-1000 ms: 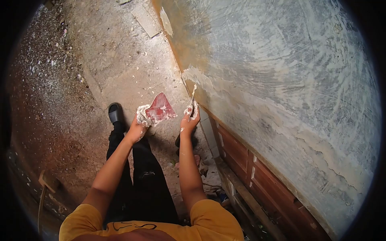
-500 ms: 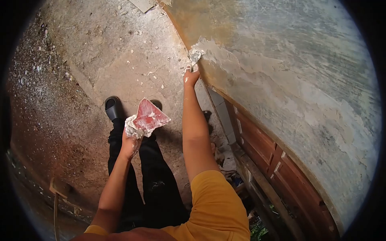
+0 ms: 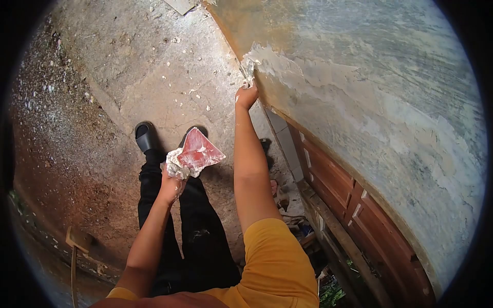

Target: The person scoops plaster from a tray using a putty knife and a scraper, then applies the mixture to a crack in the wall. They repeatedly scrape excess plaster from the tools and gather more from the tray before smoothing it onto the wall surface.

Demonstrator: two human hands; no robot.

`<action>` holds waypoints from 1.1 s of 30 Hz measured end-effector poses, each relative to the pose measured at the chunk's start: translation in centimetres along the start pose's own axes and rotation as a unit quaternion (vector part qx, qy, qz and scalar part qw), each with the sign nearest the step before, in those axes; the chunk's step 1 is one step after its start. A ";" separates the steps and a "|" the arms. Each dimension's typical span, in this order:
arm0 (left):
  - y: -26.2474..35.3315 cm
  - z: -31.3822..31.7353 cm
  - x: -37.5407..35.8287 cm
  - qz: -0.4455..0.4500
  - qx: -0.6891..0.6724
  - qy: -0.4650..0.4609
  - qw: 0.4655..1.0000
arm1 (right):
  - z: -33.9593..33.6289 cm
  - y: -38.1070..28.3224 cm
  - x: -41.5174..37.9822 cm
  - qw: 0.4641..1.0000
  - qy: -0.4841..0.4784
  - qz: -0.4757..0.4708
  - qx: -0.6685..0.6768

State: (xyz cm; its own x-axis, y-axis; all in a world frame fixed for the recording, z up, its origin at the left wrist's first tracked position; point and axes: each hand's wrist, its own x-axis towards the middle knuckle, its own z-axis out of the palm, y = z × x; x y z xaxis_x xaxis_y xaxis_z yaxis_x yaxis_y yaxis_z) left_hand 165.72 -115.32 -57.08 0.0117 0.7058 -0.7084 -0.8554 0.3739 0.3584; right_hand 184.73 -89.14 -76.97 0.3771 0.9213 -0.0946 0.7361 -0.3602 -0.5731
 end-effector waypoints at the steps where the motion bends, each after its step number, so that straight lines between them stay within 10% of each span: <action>1: 0.1 0.3 -0.1 -0.004 0.000 -0.003 1.000 | -0.6 -0.3 0.2 1.000 0.000 0.000 -0.001; 33: 0.0 -0.1 -1.2 0.001 0.024 0.023 0.999 | -5.7 -5.3 -0.6 0.975 0.033 0.014 -0.218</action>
State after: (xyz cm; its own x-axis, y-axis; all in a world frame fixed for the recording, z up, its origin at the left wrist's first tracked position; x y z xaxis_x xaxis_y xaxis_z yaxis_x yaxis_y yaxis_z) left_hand 165.65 -116.19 -56.25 -0.0148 0.6780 -0.7349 -0.8298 0.4018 0.3873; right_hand 183.84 -88.64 -69.21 0.4243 0.9044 -0.0447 0.8889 -0.4254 -0.1702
